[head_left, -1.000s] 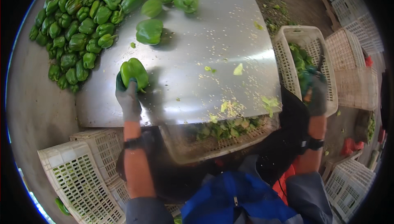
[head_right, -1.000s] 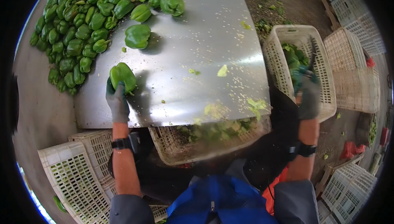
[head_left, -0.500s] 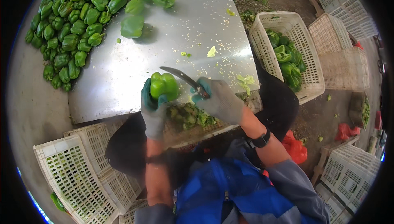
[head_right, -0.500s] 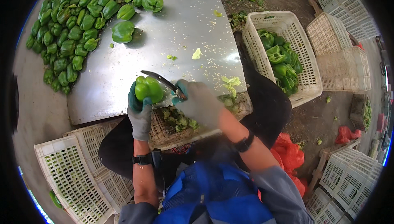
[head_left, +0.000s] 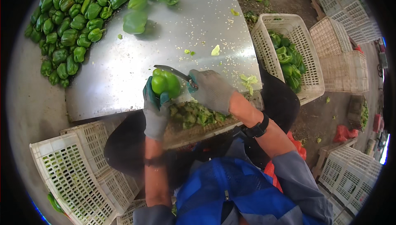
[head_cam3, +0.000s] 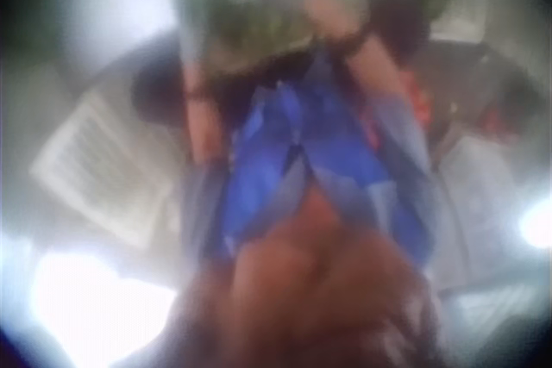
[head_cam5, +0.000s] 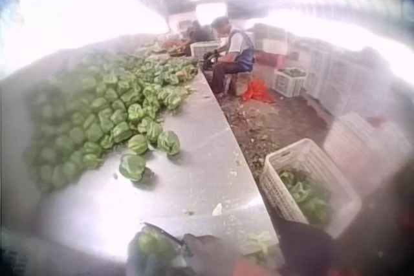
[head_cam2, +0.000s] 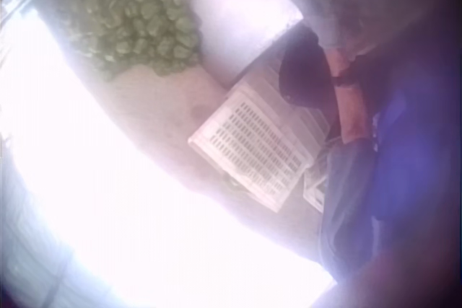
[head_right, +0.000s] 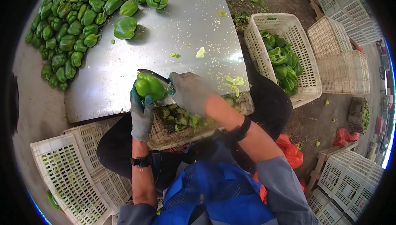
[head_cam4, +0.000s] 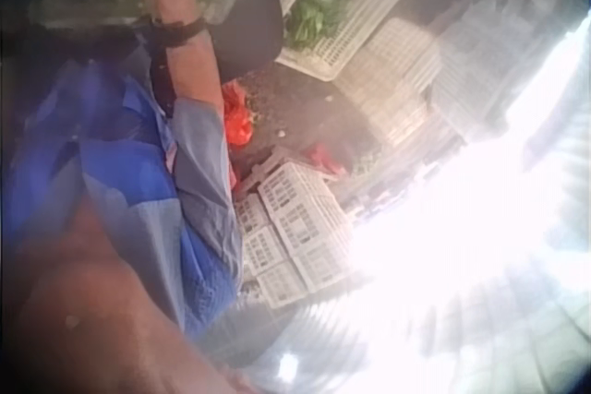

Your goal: The person processes green peppers by hand and with a knife, cutting them open and removing the cores over a crate before pushing them into a pile on a metal table.

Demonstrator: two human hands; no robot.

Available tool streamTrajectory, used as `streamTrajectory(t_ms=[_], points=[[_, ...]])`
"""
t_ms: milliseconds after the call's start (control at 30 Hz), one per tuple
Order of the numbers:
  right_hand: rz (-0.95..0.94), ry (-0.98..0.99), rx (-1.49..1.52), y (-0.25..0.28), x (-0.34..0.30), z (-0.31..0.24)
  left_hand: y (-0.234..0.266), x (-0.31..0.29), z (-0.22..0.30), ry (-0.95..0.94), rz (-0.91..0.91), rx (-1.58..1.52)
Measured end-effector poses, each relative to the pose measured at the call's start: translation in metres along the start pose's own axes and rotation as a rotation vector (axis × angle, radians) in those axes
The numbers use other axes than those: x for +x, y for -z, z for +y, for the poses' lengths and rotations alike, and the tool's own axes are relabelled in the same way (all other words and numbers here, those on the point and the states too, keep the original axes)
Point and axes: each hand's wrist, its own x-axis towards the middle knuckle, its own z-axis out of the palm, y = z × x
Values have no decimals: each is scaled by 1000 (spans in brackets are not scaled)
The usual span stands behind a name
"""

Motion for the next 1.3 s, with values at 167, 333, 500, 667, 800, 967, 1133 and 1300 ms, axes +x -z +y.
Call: streamTrajectory(t_ms=[167, 333, 500, 667, 800, 967, 1133, 1300], points=[[-102, 134, -117, -9, 16, -7, 6, 0, 9, -77, -13, 389], [-193, 9, -165, -21, 13, -21, -14, -16, 45, 195, 24, 655], [64, -60, -49, -63, -6, -24, -31, -30, 74, 292, 301, 330], [58, -67, -176, -89, -15, -23, -35, -2, 63, 211, 338, 401], [171, -19, -110, -95, -17, -18, -45, 19, 82, 345, 353, 136], [-154, -65, -82, -72, 9, -12, -24, 7, 48, 271, 290, -298], [-447, -395, 780, -38, 23, -3, -2, -17, 21, 204, 319, -755], [-271, -434, 933, -25, 28, 17, -2, -24, 22, 198, 190, -1198]])
